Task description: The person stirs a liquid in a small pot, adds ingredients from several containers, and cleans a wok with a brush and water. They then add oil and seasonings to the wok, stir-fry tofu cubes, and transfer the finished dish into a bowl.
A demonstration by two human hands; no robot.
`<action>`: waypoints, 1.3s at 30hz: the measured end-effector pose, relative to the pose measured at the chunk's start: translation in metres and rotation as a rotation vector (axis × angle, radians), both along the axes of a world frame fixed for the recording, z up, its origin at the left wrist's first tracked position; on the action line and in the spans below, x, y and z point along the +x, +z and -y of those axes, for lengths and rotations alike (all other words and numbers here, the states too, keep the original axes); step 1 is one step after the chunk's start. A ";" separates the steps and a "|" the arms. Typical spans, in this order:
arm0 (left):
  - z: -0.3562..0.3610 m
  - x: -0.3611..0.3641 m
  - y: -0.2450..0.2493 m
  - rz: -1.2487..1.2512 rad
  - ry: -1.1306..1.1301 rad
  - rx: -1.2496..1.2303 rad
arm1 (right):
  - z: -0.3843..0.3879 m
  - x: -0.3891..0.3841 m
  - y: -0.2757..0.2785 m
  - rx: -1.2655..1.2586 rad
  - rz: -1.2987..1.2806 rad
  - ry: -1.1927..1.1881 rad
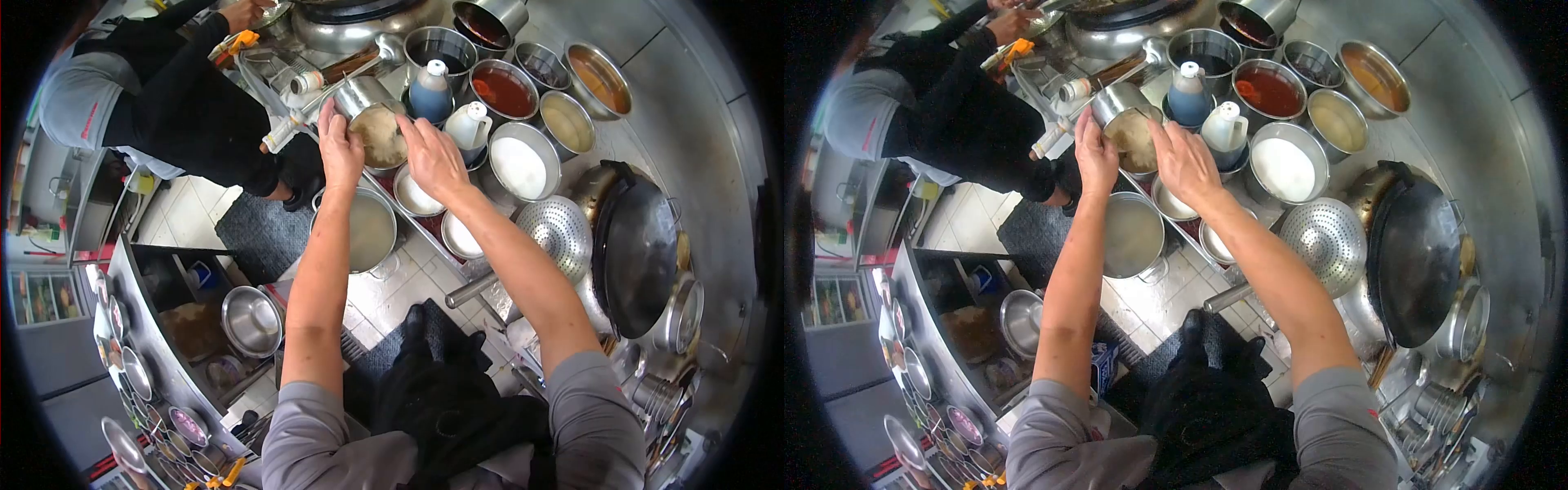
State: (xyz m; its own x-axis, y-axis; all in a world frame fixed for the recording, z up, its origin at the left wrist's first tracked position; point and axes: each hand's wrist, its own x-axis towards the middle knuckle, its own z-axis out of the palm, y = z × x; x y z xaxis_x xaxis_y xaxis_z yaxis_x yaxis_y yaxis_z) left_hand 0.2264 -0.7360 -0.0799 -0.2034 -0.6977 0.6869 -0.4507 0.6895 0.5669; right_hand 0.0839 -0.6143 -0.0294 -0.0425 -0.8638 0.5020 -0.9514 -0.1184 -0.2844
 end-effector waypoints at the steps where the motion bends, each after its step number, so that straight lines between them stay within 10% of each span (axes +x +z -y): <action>1: 0.000 0.001 0.001 0.001 -0.004 0.026 | 0.001 0.003 0.003 -0.048 0.095 0.026; 39: -0.007 -0.007 -0.018 -0.044 -0.062 -0.099 | -0.013 -0.007 -0.021 0.150 0.042 -0.062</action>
